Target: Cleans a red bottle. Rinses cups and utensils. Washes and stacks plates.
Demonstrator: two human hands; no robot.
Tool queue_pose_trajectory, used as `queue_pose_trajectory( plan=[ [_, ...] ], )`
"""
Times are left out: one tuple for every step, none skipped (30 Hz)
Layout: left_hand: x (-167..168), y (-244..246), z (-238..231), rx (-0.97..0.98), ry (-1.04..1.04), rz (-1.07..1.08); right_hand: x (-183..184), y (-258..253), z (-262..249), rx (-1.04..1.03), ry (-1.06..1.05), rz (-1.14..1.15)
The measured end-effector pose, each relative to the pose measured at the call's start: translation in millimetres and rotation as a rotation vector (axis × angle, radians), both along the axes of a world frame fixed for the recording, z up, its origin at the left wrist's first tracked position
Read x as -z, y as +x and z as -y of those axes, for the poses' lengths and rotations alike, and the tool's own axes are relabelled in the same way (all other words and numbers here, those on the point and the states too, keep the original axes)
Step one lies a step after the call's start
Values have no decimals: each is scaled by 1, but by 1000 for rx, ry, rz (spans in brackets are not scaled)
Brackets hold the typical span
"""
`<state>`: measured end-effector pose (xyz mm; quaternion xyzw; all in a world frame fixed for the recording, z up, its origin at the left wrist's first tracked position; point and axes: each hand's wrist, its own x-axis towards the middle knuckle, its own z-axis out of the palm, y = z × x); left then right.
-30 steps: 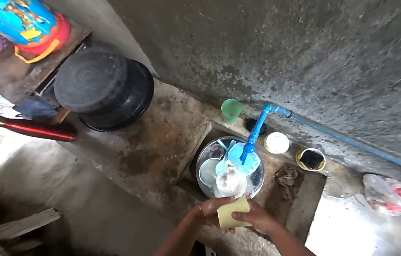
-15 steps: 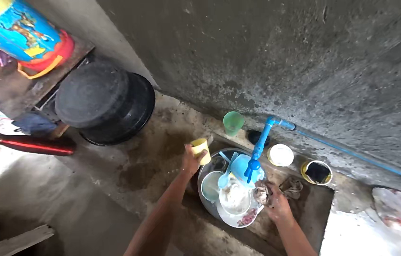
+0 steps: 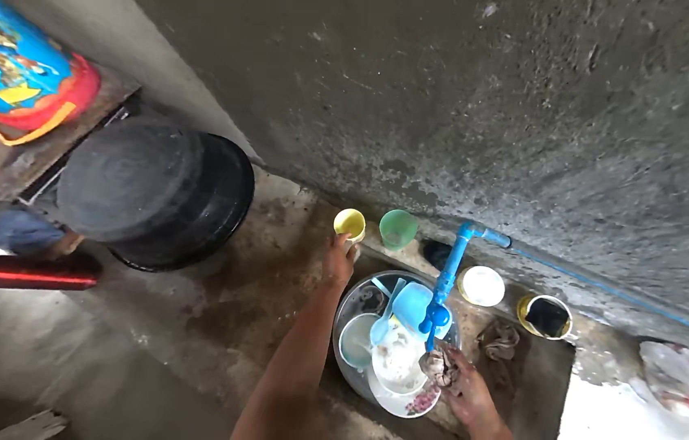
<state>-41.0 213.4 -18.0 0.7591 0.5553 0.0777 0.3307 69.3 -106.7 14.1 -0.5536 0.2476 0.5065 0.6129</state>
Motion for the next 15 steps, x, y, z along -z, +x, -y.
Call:
queue_pose_trajectory(
  plan=[
    [0,-3,3,-2,18,5,2,3,1,10,15,-15],
    [0,-5,6,-6,49,21,3,5,2,19,30,-28],
    [0,-8,11,-5,78,33,2,7,3,30,40,-29],
    [-2,-10,22,0,102,41,2,9,5,36,45,-2],
    [-6,-14,37,19,110,40,0,8,9,32,51,67],
    [-13,-18,57,59,75,14,-2,7,15,8,65,194],
    [-17,-23,79,114,27,-1,-4,7,21,-38,85,364],
    [-20,-27,103,185,-24,-20,-6,8,28,-103,111,549],
    [-22,-32,129,275,-74,-15,-10,10,34,-188,125,743],
    [-25,-36,153,380,-136,4,-16,11,40,-282,132,934],
    [-29,-37,177,485,-213,44,-19,12,45,-384,150,1118],
    [-30,-37,199,579,-248,119,-20,15,50,-508,163,1281],
    [-31,-34,218,637,-285,215,-22,18,54,-663,175,1384],
    [-32,-29,233,659,-343,325,-26,21,56,-829,191,1390],
    [-34,-22,243,686,-405,414,-32,23,58,-1014,219,1278]
  ],
)
